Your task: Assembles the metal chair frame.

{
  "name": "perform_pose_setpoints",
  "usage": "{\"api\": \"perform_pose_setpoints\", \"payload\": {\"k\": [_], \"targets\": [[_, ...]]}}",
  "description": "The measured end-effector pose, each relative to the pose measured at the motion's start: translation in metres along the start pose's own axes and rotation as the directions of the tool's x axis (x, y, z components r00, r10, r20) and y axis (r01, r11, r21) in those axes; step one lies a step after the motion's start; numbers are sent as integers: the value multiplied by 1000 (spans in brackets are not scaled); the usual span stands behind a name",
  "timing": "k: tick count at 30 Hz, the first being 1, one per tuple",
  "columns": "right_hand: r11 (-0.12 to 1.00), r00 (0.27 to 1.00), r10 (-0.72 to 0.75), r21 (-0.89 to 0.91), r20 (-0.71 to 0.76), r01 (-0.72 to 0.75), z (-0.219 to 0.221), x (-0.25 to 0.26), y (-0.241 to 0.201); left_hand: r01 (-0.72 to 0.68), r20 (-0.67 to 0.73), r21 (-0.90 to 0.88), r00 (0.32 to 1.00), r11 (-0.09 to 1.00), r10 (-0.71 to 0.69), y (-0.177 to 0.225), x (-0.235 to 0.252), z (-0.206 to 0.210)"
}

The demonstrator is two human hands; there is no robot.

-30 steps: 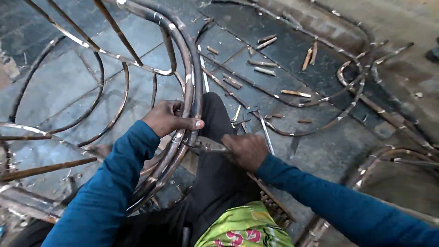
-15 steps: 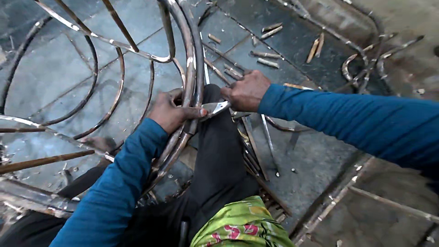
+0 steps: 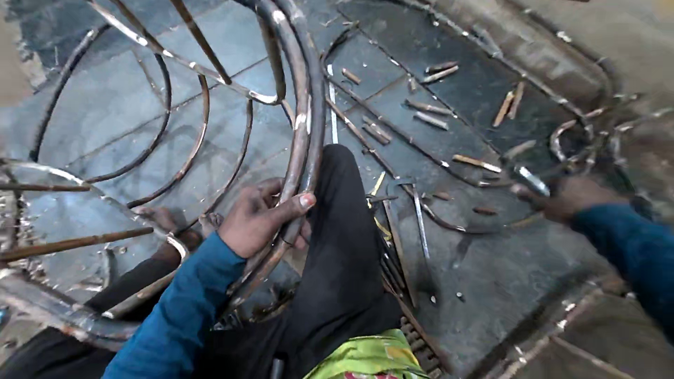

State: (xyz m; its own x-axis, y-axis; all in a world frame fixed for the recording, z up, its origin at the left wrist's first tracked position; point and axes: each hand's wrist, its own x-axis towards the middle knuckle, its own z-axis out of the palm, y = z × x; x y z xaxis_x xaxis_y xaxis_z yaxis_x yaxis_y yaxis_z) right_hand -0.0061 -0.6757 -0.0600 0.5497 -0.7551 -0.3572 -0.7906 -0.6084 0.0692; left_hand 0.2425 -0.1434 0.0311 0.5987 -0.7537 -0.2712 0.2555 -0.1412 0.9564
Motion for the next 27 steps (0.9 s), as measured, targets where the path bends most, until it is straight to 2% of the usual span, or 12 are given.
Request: {"api": "perform_pose_setpoints", "payload": {"k": [2, 4, 8, 12, 13, 16, 18, 23, 25, 27], "targets": [[981, 995, -31, 193, 100, 11, 56, -22, -4, 42, 47, -22, 998, 999, -41, -1, 5, 1], [947, 978, -68, 321, 200, 0, 101, -52, -26, 105, 19, 117, 994, 988, -108, 2, 7, 5], [917, 924, -201, 393, 325, 61, 160, -93, -65, 154, -85, 379, 988, 913, -131, 6, 14, 11], [917, 900, -250, 386, 357, 102, 196, -99, -81, 147, -151, 471, 985, 870, -84, 5, 16, 14], [923, 900, -262, 363, 348, 128, 211, -96, -79, 146, -176, 556, 983, 818, -56, 4, 13, 14], [947, 889, -285, 249, 358, 203, 249, -86, -73, 229, -297, 830, 953, 508, 56, 1, -5, 21], [952, 885, -285, 216, 369, 216, 267, -85, -76, 255, -331, 880, 934, 400, 134, -7, -12, 24], [960, 868, -278, 148, 412, 238, 302, -84, -78, 342, -377, 847, 926, 406, 8, 0, -12, 25], [957, 855, -290, 139, 430, 254, 308, -84, -78, 310, -359, 857, 932, 412, 46, 1, -16, 24], [947, 839, -319, 175, 440, 268, 310, -83, -76, 252, -334, 881, 931, 400, 149, -4, -29, 24]]}}
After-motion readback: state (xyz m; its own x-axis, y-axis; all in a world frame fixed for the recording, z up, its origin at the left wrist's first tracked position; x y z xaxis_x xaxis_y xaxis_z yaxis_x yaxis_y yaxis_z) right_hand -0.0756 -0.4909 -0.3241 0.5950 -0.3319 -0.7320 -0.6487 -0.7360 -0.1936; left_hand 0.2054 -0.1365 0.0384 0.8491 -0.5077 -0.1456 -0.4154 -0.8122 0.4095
